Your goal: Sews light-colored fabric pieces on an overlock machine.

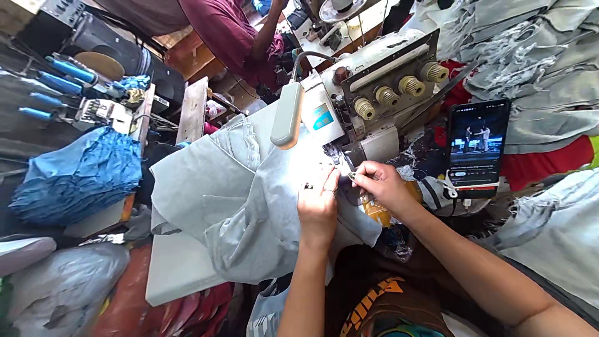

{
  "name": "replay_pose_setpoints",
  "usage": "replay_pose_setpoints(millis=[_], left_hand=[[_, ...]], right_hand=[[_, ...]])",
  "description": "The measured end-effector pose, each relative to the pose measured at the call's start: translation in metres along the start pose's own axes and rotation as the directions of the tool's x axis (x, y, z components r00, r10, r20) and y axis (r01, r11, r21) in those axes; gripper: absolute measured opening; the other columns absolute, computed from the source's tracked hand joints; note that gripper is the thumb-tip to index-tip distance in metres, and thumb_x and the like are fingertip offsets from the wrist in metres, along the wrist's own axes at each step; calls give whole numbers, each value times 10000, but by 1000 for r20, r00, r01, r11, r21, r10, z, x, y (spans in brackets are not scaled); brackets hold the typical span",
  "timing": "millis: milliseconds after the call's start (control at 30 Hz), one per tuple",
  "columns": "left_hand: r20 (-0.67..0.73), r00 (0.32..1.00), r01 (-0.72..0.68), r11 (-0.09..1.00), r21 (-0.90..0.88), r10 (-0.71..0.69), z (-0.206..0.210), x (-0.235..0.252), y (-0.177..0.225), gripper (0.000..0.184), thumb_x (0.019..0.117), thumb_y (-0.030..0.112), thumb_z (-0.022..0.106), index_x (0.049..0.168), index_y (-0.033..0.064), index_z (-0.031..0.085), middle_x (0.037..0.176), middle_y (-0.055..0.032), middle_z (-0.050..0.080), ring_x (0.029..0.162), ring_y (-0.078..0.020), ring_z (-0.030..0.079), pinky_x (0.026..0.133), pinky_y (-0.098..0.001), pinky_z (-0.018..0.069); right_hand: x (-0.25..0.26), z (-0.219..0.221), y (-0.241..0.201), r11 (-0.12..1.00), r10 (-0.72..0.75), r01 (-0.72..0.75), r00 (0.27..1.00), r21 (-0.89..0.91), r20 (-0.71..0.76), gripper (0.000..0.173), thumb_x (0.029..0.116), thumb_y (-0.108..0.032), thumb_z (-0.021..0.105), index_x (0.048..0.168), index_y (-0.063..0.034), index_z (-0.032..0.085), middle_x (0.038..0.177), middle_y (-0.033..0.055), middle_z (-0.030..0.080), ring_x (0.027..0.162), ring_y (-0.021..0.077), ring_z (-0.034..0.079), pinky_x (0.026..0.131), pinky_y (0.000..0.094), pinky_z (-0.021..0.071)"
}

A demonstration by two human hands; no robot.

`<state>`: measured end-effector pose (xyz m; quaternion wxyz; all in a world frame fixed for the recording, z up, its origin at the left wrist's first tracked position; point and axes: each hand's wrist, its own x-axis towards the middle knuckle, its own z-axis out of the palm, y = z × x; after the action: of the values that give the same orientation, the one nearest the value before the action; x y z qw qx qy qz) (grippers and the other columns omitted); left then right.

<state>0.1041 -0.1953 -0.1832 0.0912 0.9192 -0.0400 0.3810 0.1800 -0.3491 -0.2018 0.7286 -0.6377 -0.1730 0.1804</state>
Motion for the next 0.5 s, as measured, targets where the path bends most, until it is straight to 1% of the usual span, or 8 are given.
replay_pose_setpoints(millis=[33,100,167,233,300,400,500], left_hand=[[3,1000,7,999,-35,-7,0,3,-6,249,984,0,567,1027,77,799,1151,-87,768,1144,-209,710,963,-365,561],[5,1000,15,995,-101,-15,-1,7,-16,244,984,-6,570,1001,71,801,1126,-86,774,1143,-197,711,964,-361,562],[16,1000,22,988,-150,-20,-3,8,-24,242,982,-14,574,991,65,802,1116,-88,777,1141,-191,712,963,-354,562],[31,999,40,980,-194,-34,-4,8,-27,245,975,-19,579,997,67,807,1124,-89,774,1150,-191,707,987,-353,558],[47,998,60,974,-220,-50,-5,11,-28,237,970,-15,589,994,73,808,1131,-85,772,1150,-182,706,989,-346,556],[102,993,73,974,-215,-52,-6,21,-32,232,973,-4,590,1021,66,807,1132,-81,772,1138,-174,712,1001,-346,557],[168,984,95,979,-181,-64,-6,32,-45,225,952,-2,618,1081,61,792,1162,-93,760,1126,-200,716,990,-392,560]], right_hand=[[-1,0,8,1000,5,-5,1000,-7,25,159,969,-90,605,825,-50,660,776,-11,671,658,37,629,635,201,547],[-6,-1,27,997,6,1,996,-81,84,210,992,-154,599,829,-39,665,790,-19,661,680,12,614,655,188,531],[-12,-2,41,972,-88,117,985,-205,146,267,1000,-222,596,852,-26,700,850,22,658,791,37,610,742,214,515],[-14,-2,46,935,-166,212,970,-283,178,298,1003,-256,591,850,-28,707,847,59,662,851,93,612,786,269,497],[-14,-2,45,925,-183,230,968,-304,173,305,1003,-264,595,840,-30,703,833,61,657,849,98,609,782,266,492],[-13,0,43,924,-168,213,972,-317,163,317,1004,-285,605,835,-34,700,831,57,650,838,87,601,763,253,486],[-16,6,33,931,-153,205,970,-301,186,304,999,-266,609,845,-20,700,856,66,661,850,76,605,772,236,486]])
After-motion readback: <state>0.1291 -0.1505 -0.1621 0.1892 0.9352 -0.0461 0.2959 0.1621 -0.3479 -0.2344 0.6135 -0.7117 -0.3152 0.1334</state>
